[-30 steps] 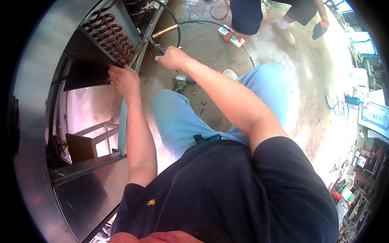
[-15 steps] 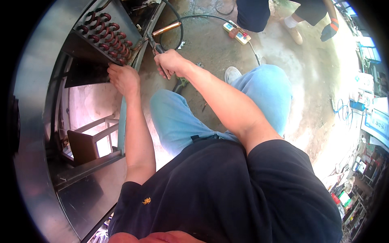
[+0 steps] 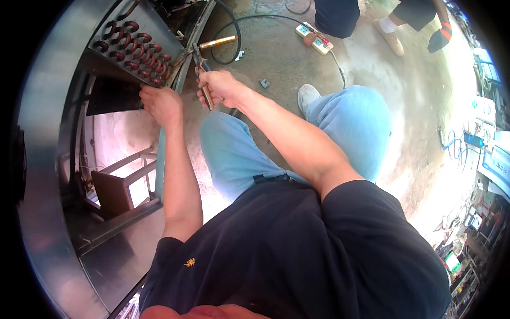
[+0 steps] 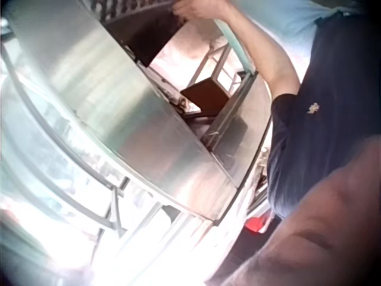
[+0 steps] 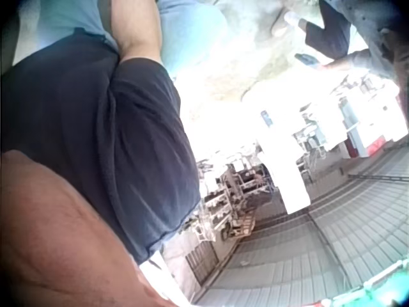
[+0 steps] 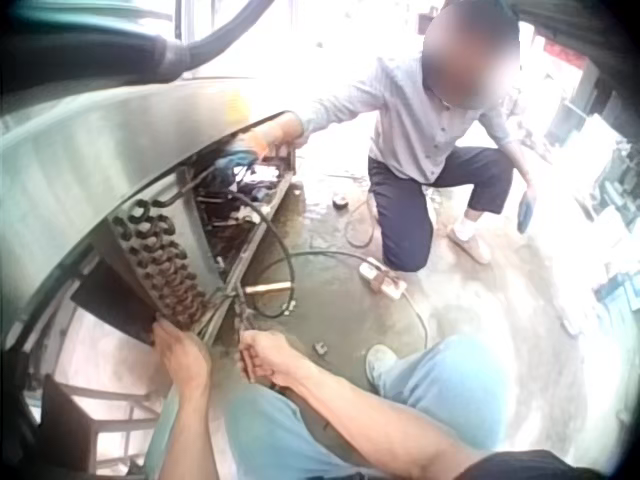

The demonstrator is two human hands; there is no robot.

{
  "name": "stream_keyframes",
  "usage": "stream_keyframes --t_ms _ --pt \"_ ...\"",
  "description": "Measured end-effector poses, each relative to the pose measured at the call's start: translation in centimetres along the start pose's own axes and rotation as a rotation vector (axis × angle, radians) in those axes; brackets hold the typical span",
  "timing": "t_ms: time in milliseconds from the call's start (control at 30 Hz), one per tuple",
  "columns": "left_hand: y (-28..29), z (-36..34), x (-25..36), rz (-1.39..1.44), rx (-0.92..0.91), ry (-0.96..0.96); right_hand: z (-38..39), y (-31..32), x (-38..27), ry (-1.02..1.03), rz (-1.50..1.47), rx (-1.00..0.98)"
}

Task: The person kneels on the floor and uses a soldering iron to heat and secure a copper pipe connected to a metal heat exchanger unit. They repeatedly apply heat to the joint and adjust the pipe's position while a coworker observes nearby.

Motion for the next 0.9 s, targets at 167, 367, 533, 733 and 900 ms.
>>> stream_keyframes --t_ms 167,367,533,733,900 --pt "-0.2 -0.3 -0.3 0.009 -0.021 0.004 0.2 -4.0 -2.3 0.085 -0.658 -0.467" --pt "-0.7 0.0 -0.7 0.014 -0.011 0.017 -0.4 -1.0 1.2 0.079 0.021 -0.212" --pt "0.1 0.0 0.2 0.016 -0.031 0.0 -0.7 0.9 2.4 0.078 0.085 -0.184" --pt "0.4 0.4 -0.2 0.084 0.024 -0.016 0.0 4.1 3.4 0.222 0.228 -0.089" --pt "2.2 0.8 0.5 0.242 0.174 -0.107 0.5 9.5 4.7 0.098 0.198 -0.017"
Point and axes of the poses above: each hand's wrist, its own z-axis away from the middle knuckle, its own y-axis out of the back of the hand, x = y × z, the point moved 6 cm from there along -z, towards the middle knuckle, and after that the axes turned 15 degrees about z, right-handed, at the moved point
